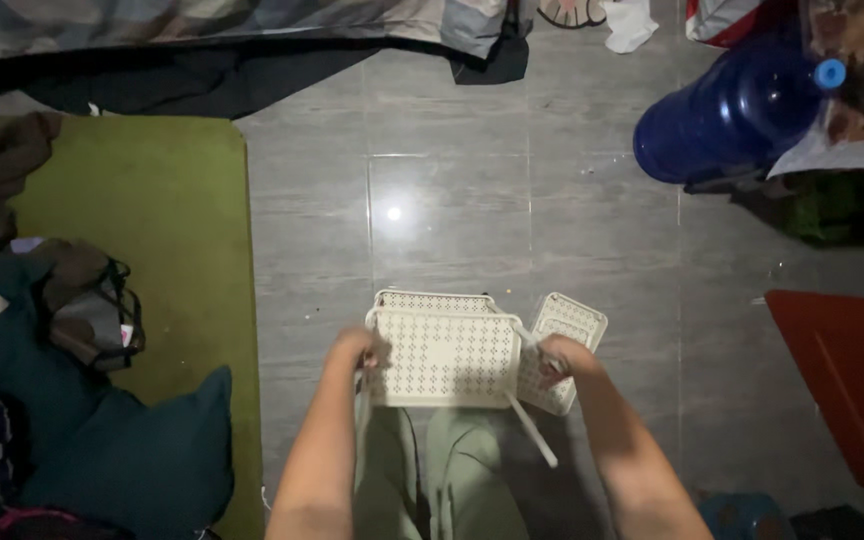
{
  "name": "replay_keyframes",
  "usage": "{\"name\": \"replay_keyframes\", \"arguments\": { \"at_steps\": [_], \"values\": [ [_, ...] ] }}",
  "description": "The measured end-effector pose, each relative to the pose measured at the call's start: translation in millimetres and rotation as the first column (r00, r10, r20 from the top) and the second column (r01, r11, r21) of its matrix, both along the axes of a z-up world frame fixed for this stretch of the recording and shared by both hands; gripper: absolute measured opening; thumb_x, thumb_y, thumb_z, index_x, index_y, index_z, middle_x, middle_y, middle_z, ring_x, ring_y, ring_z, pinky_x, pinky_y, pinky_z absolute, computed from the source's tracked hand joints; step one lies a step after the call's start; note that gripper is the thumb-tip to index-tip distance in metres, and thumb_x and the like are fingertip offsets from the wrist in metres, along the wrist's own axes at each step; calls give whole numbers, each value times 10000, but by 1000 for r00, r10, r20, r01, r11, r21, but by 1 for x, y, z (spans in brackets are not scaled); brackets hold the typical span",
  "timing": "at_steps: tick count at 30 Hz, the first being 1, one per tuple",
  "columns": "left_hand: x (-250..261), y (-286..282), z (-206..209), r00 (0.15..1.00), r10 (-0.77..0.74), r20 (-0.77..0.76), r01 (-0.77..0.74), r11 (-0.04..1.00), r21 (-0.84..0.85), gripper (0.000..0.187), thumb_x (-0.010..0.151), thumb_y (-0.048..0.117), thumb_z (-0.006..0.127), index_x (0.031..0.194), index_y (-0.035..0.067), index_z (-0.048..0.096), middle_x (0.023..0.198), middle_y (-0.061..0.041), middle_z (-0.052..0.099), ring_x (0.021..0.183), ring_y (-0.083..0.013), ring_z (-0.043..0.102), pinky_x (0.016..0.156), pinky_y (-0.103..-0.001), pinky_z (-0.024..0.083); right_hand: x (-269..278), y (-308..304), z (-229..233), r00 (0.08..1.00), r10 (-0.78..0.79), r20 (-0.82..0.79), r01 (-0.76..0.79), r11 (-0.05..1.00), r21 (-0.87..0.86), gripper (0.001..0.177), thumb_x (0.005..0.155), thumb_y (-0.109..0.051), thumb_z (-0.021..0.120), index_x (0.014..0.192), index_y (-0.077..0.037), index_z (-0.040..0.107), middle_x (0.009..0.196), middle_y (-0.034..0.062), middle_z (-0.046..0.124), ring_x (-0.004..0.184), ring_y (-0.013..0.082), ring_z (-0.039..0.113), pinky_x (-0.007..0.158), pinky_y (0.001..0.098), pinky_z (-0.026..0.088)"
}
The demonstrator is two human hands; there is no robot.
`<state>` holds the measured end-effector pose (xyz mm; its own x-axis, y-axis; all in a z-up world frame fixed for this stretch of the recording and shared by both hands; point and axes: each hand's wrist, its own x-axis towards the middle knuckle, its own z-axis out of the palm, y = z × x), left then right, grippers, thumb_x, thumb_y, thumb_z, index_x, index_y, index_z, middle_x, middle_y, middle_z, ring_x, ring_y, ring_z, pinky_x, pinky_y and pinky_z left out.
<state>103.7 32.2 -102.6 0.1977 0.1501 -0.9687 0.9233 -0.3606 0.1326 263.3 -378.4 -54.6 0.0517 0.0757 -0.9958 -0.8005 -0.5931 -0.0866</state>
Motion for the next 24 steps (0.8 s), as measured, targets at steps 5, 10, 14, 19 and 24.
{"name": "replay_keyframes", "arguments": {
  "at_steps": [5, 10, 14, 19, 24],
  "values": [
    [-33, -19, -12, 819, 535, -208, -569, 804, -172, 191, 907, 237, 591, 779, 96, 575, 589, -57, 480, 472, -210, 436, 452, -380, 396, -21, 11, -1, 902, 355, 248, -319, 932, -173, 228, 926, -106, 561, 796, 60, 650, 626, 201, 591, 502, 297, 594, 457, 431, 454],
    [-53, -27, -12, 736, 627, -254, -662, 745, -79, 203, 933, 206, 564, 743, 135, 556, 514, 9, 406, 388, -143, 342, 386, -332, 348, -44, 16, -2, 800, 520, 298, -433, 845, -314, 293, 942, -177, 579, 842, 66, 708, 691, 233, 663, 602, 354, 682, 565, 469, 548],
    [-46, -21, -14, 803, 539, -253, -581, 803, -132, 223, 936, 248, 592, 773, 98, 566, 518, -12, 412, 383, -154, 334, 374, -344, 326, -43, 23, 2, 483, 740, 468, -666, 658, -351, 260, 882, -194, 617, 852, 36, 733, 746, 233, 713, 668, 344, 742, 637, 417, 588],
    [-46, -24, -6, 795, 593, -129, -606, 788, -106, 85, 907, 152, 600, 871, 90, 644, 560, -22, 497, 410, -151, 408, 401, -367, 414, -37, 27, -2, 423, 760, 493, -650, 633, -419, 257, 801, -226, 712, 863, 11, 787, 808, 220, 728, 787, 374, 729, 706, 463, 570],
    [-30, -10, -8, 852, 506, -136, -522, 841, -143, 141, 911, 192, 618, 838, 77, 652, 573, -38, 495, 406, -168, 432, 382, -352, 416, -37, 27, -14, 710, 603, 363, -478, 792, -380, 239, 856, -211, 711, 917, 13, 768, 745, 186, 695, 674, 312, 675, 600, 414, 526]
  ]
}}
